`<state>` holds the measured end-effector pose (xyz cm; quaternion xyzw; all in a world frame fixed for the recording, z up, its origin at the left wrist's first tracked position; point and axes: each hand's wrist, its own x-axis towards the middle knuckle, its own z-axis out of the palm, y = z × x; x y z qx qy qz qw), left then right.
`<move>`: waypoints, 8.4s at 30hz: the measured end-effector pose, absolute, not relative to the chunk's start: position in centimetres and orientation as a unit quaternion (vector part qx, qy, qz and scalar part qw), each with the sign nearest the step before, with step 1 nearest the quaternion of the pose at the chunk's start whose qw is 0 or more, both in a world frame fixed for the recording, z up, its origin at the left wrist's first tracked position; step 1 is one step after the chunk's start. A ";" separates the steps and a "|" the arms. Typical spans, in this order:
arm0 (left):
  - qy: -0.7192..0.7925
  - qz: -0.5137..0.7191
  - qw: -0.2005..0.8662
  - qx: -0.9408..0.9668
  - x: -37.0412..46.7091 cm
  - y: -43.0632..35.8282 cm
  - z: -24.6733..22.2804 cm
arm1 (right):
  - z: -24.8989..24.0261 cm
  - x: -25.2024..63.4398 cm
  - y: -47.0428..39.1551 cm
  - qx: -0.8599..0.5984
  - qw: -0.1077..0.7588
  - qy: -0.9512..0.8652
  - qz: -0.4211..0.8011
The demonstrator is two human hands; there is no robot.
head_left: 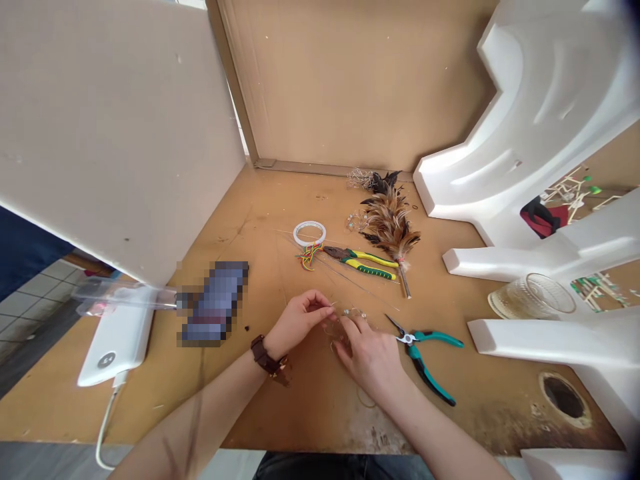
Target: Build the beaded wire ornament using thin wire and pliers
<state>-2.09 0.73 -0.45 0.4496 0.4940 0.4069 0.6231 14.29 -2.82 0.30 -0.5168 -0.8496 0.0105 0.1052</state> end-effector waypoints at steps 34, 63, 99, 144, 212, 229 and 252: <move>0.556 0.367 0.407 0.624 -2.5 0.1 -0.6 | -1.2 14.4 -1.9 -0.454 0.182 -0.862 0.131; 0.490 0.437 0.608 0.447 -3.1 0.8 0.5 | -2.8 14.3 -1.2 -0.448 0.221 -0.861 0.093; 0.523 0.391 0.515 0.555 -2.5 -0.7 0.3 | -1.1 13.2 -2.4 -0.435 0.232 -0.854 0.166; 0.582 0.249 0.418 0.651 -2.0 -1.2 0.7 | -3.1 12.7 -2.5 -0.497 0.272 -0.823 0.045; 0.594 0.409 0.491 0.489 -1.5 0.0 -0.1 | -2.3 13.1 -2.6 -0.507 0.195 -0.839 -0.029; 0.613 0.156 0.143 0.761 -2.4 -0.3 1.4 | -2.5 12.8 -2.8 -0.500 0.183 -0.846 -0.024; 0.566 0.218 0.228 0.761 -2.8 0.1 0.7 | -2.5 13.0 -2.8 -0.502 0.177 -0.846 -0.032</move>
